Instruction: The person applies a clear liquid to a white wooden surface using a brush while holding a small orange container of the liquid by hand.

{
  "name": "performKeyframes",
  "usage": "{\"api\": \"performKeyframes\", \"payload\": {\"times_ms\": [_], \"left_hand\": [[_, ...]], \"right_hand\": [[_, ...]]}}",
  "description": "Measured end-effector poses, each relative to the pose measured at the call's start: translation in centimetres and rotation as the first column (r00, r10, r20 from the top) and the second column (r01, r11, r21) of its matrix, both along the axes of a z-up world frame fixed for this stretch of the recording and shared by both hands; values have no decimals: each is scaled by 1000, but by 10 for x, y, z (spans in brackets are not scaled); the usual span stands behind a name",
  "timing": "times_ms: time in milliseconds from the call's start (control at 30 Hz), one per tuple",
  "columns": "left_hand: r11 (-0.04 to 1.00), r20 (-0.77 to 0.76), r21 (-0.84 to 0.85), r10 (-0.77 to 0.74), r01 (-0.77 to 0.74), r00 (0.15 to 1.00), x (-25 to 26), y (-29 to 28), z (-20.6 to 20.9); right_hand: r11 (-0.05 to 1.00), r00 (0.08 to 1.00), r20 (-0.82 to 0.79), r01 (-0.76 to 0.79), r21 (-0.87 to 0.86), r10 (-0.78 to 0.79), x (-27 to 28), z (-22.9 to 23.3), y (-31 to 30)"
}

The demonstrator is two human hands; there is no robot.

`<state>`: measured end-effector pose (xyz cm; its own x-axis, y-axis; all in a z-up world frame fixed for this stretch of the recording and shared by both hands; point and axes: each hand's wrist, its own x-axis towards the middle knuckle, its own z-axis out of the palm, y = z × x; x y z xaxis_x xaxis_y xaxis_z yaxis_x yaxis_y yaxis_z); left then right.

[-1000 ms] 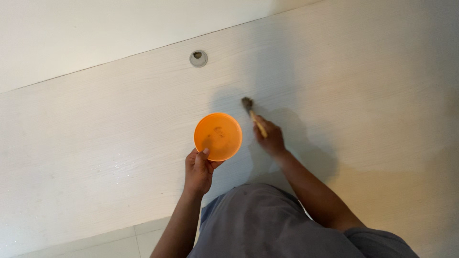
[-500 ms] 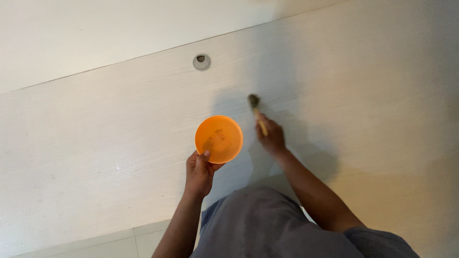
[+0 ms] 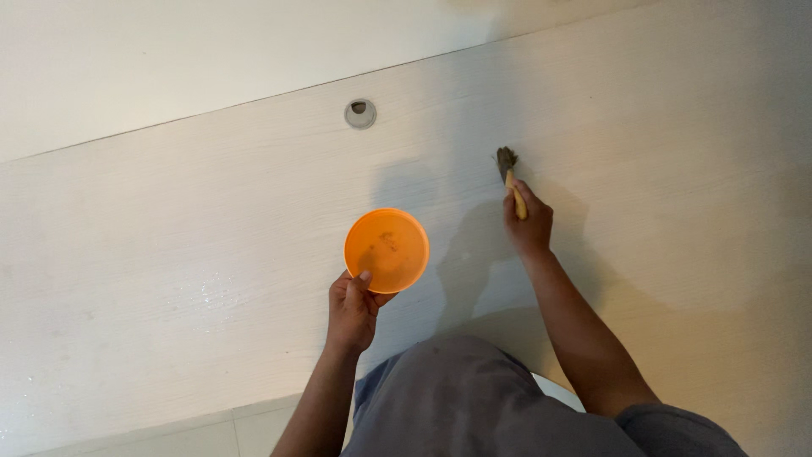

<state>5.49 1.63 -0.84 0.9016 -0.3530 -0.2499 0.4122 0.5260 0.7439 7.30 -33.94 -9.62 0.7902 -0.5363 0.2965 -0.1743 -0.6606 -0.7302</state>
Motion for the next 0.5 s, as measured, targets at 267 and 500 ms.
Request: {"api": "performKeyframes", "payload": {"times_ms": [267,500], "left_hand": [[1000,4,5,29,-29,1000,4,0,1],[999,-30,18,34,-33,999,5,2,-7]], "right_hand": [[950,947,91,-301,-89,308,30,-16,82],[947,948,133,-263,-186,289,33,-13,38]]}}
